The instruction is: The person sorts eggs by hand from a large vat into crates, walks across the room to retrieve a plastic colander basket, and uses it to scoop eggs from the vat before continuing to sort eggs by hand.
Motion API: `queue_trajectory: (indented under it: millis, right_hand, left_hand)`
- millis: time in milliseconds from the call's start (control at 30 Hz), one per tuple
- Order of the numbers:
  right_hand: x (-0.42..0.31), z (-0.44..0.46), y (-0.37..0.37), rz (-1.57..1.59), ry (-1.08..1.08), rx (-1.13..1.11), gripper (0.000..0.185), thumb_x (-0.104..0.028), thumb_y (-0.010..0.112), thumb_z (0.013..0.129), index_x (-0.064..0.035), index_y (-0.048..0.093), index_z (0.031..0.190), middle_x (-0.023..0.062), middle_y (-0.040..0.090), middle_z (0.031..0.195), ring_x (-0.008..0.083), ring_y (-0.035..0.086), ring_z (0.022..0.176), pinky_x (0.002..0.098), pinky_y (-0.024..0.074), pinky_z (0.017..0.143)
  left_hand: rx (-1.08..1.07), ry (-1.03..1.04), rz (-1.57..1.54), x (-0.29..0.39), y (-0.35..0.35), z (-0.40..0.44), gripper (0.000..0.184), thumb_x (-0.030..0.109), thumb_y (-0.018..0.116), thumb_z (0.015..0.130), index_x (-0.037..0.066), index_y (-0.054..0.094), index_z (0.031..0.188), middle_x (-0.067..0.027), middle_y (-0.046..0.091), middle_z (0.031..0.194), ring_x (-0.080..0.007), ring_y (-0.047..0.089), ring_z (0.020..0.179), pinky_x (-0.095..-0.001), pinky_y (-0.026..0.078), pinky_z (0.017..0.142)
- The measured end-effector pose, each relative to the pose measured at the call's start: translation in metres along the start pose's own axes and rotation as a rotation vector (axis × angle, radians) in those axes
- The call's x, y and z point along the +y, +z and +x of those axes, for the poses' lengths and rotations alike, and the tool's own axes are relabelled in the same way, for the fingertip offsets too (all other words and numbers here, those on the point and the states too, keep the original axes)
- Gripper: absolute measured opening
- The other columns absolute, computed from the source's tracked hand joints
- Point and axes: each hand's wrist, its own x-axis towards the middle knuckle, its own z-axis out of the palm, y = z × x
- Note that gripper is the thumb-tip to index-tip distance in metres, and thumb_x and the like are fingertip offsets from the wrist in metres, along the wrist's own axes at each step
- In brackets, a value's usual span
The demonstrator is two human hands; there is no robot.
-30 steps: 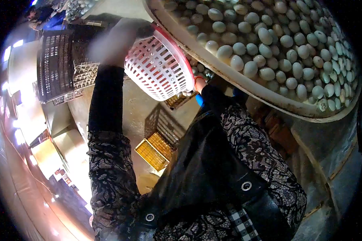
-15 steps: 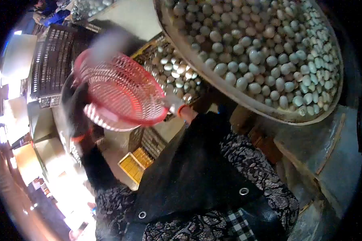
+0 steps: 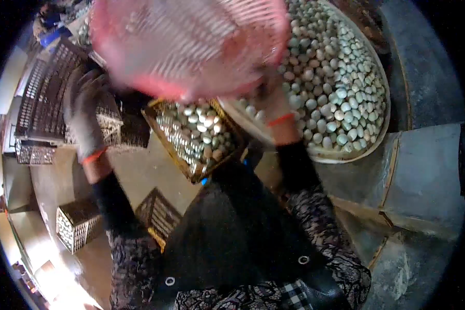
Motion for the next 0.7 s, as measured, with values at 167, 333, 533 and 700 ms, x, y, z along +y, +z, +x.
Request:
queue_trajectory:
  millis: [167,333,533,700]
  right_hand:
    - [0.085,0.074,-0.084,0.645,0.440,0.164,0.033,-0.008,0.060,0.081,-0.0038,0.053,0.113,0.0049,0.056,0.099,0.0150,0.054,0.085,0.0291,0.0476,0.071]
    - [0.181,0.124,-0.137,0.977,0.790,0.488,0.019,-0.014,0.051,0.087,-0.0062,0.055,0.104,0.0061,0.055,0.091,0.0165,0.051,0.083,0.0271,0.0440,0.070]
    - [0.358,0.123,-0.199,0.082,0.480,0.030,0.028,-0.014,0.051,0.085,-0.0063,0.054,0.112,0.0067,0.057,0.088,0.0185,0.052,0.075,0.0273,0.0459,0.066]
    - [0.329,0.130,-0.184,0.835,0.941,0.497,0.033,-0.004,0.053,0.081,-0.0023,0.053,0.114,0.0097,0.058,0.104,0.0199,0.055,0.090,0.0318,0.0470,0.076]
  left_hand:
    - [-0.662,0.159,0.539,-0.111,0.123,-0.030,0.030,0.006,0.047,0.089,-0.001,0.057,0.116,-0.0111,0.061,0.112,-0.0219,0.058,0.102,-0.0313,0.045,0.090]
    - [-0.913,0.159,0.440,-0.164,0.238,-0.053,0.043,0.029,0.059,0.082,0.011,0.054,0.121,-0.0178,0.059,0.106,-0.0325,0.060,0.094,-0.0399,0.048,0.080]
    - [-1.135,-0.095,0.898,-0.208,0.295,-0.049,0.078,0.040,0.065,0.072,0.015,0.031,0.137,-0.0228,0.046,0.121,-0.0390,0.053,0.105,-0.0466,0.046,0.084]
    - [-1.166,-0.065,0.735,-0.255,0.310,-0.055,0.083,0.043,0.068,0.068,0.016,0.030,0.138,-0.0228,0.036,0.134,-0.0403,0.052,0.109,-0.0473,0.045,0.087]
